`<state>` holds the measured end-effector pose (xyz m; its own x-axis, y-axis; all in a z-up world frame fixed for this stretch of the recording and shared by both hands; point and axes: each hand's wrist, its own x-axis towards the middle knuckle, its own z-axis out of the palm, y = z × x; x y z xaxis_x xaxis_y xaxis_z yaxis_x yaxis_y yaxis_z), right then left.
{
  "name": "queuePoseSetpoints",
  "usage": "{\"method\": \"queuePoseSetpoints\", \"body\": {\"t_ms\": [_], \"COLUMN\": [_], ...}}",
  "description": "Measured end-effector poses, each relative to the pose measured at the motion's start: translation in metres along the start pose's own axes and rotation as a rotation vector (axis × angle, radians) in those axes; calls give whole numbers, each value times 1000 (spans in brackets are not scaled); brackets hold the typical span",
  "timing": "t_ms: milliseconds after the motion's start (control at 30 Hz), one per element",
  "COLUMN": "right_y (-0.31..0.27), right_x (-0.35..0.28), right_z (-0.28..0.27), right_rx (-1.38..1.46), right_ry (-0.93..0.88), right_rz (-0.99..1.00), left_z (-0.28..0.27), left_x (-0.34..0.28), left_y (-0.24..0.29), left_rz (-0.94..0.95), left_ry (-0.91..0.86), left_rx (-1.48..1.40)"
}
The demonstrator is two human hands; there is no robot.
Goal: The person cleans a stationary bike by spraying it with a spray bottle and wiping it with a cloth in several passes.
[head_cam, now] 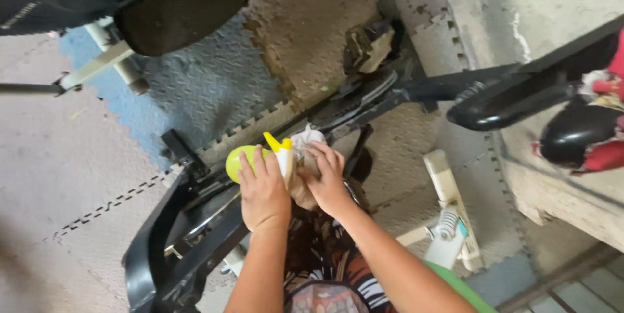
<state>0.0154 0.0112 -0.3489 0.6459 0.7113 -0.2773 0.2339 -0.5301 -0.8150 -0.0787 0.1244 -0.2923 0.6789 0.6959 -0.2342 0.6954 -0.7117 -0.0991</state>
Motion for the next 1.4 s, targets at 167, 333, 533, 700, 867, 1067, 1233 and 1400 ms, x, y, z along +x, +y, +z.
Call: {"method": "queuePoseSetpoints", "body": {"t_ms": [167,333,533,700,867,1067,1233,1400], "right_y": [46,117,84,82,99,77,78,79], "right_x": [38,83,60,35,80,75,55,97], "right_z": [-31,-108,-56,-51,-121,-68,-34,-126], "right_rx": [33,-860,-210,-235,-957,-729,-889,-894], "right_ry": [-122,278,399,102,-128,310,-10,-285], "right_rz": [-87,-251,119,44,-431,-4,-430,-321], "left_z": [-9,2,-13,-9,-9,-12,-10,-1], "left_x": [2,0,4,4,6,6,7,5], "left_y": [2,2,3,5,3,4,5,4], "left_rz": [-9,-7,1,-6,-17,-21,-26,-38], "left_ry": [-3,11,-4,8,-24,-26,-53,-30], "left_rx": [-90,-27,-65,-34,-10,-25,20,-36]}}
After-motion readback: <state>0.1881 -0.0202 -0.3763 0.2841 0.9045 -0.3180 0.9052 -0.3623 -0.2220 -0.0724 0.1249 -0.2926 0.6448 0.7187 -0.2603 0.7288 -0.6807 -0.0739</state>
